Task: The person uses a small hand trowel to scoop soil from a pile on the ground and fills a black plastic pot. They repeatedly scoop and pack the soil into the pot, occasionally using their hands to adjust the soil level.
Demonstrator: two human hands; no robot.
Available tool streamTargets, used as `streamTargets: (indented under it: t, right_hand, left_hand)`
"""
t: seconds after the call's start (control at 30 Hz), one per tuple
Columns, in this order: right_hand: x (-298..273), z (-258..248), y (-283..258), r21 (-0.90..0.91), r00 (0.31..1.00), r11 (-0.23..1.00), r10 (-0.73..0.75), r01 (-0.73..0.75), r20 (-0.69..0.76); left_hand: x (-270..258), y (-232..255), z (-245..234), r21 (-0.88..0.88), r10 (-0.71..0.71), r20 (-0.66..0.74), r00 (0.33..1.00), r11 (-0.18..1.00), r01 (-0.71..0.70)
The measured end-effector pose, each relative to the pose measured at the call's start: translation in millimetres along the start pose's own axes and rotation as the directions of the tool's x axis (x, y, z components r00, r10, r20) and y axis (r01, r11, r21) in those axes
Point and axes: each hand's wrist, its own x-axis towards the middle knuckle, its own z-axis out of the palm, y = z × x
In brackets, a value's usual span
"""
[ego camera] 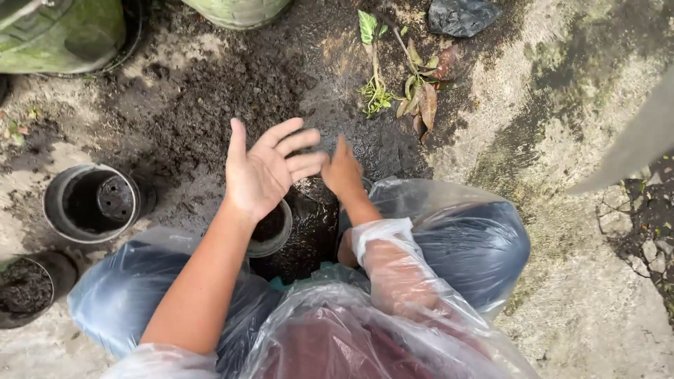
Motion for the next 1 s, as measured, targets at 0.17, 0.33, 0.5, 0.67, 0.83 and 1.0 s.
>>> streamTargets:
  t: [0.17, 0.33, 0.5, 0.67, 0.83, 1.0]
  right_hand:
    - [18.2, 54.2, 112.4, -0.52, 0.987, 0.854, 0.108, -0.032, 0.116]
    - [20.2, 69.9, 151.5, -0.566, 0.95, 0.823, 0.147, 0.037, 0.276]
    - [15.1, 60.9, 127.0, -0.535, 0.941, 0.843, 0.129, 0.061, 0.311]
    - [-32.7, -17.5, -5.5, -0.589, 0.941, 0.79, 0.05, 0.168, 0.336]
    - [-86.5, -60.6, -111.1, -0.702, 0.915, 0.604, -0.123, 0.376, 0.384]
    - [-141.8, -66.6, -167.2, -0.698, 0.834, 0.478, -0.158, 0.533, 0.528]
  left_hand:
    - [1.5, 3.9, 4.4, 0.409, 0.279, -0.27, 0.922, 0.9, -0.153]
    - [3.6, 1.2, 1.8, 0.585, 0.35, -0.266, 0.898, 0.799, -0.138]
    - [-16.0, 16.1, -3.2, 0.709, 0.367, -0.27, 0.89, 0.702, -0.075]
    - [-54.7, 43.6, -1.5, 0.742, 0.471, -0.309, 0.826, 0.663, -0.1]
    - [-110.2, 49.2, -21.2, 0.827, 0.669, -0.258, 0.697, 0.526, -0.2]
    - [-163.4, 57.9, -32.8, 0.957, 0.702, -0.231, 0.673, 0.289, 0.027]
